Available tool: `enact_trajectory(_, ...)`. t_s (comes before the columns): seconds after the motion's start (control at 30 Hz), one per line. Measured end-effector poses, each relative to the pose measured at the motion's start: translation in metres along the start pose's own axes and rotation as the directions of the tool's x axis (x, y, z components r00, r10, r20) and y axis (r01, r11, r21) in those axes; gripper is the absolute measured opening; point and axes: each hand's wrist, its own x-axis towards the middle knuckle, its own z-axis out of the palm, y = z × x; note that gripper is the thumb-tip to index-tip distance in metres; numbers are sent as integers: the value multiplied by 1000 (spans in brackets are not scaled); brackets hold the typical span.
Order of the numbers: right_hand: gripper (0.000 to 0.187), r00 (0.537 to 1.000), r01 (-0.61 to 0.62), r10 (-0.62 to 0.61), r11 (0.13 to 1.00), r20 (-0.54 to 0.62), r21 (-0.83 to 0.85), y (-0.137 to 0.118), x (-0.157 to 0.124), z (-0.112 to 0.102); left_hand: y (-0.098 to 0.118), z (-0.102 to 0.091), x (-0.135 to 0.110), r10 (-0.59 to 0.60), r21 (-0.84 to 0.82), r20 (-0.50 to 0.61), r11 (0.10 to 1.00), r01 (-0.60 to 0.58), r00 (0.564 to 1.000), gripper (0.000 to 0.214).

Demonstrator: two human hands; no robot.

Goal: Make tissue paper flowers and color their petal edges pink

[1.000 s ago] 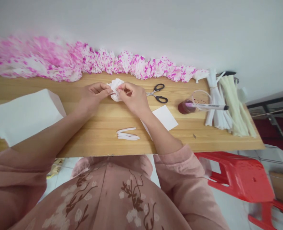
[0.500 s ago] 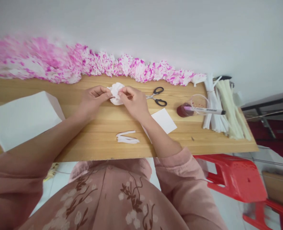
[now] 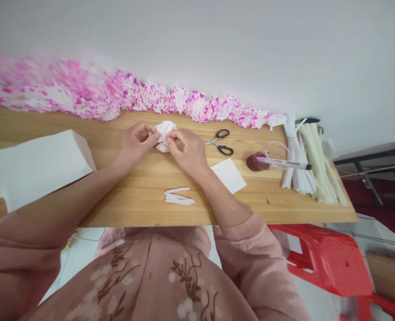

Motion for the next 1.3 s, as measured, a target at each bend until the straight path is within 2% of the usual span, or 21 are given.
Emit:
enact_trajectory(0.23, 21, 979, -205, 196, 961, 62, 186, 9, 5, -1, 3, 0, 1, -112, -152, -27, 982, 107, 993, 16)
enact_trajectory(0.37, 21, 988, -153, 149, 980, 40, 126, 6, 4, -1, 7, 1, -1, -77, -78, -20, 994, 75, 997, 16)
enact_trajectory(0.47, 23, 997, -82, 82, 997, 13, 11, 3, 2, 0, 10, 2, -4, -20, 22, 17, 1000, 19, 1000, 16)
enact_trajectory(0.57, 22, 998, -67, 67, 998, 1, -11, 3, 2, 1, 10, 3, -7, 42, 97, 36, 994, -45, 998, 15)
enact_trajectory(0.67, 21, 988, -153, 156, 983, -23, 102, 7, 3, 3, 7, 3, -7, 47, 87, 31, 995, -49, 998, 14)
enact_trajectory(0.77, 21, 962, -257, 271, 929, -17, 266, 11, 5, 4, 5, 3, -4, -28, -13, 13, 1000, 28, 1000, 16)
enact_trajectory(0.83, 21, 955, -277, 296, 908, -12, 314, 12, 6, 3, 4, 3, -3, -61, -69, 12, 996, 62, 998, 17)
enact_trajectory(0.9, 20, 963, -248, 266, 928, -28, 278, 10, 5, 2, 5, 4, -2, -68, -100, 34, 992, 71, 997, 16)
enact_trajectory(1.0, 19, 988, -134, 141, 986, -67, 101, 4, 2, 1, 6, 4, -3, -52, -94, 52, 994, 57, 997, 18)
enact_trajectory(1.13, 20, 999, 3, -7, 997, -52, -81, -1, -1, 2, 9, 2, -5, 28, 40, -4, 999, -28, 1000, 18)
enact_trajectory(1.23, 19, 998, 29, -33, 996, -46, -86, 0, -1, 3, 10, 0, -4, 54, 76, -15, 996, -53, 998, 16)
enact_trajectory(1.3, 18, 999, -13, 12, 1000, -49, -20, 2, 0, 3, 9, 0, -2, 19, 20, -3, 1000, -19, 1000, 18)
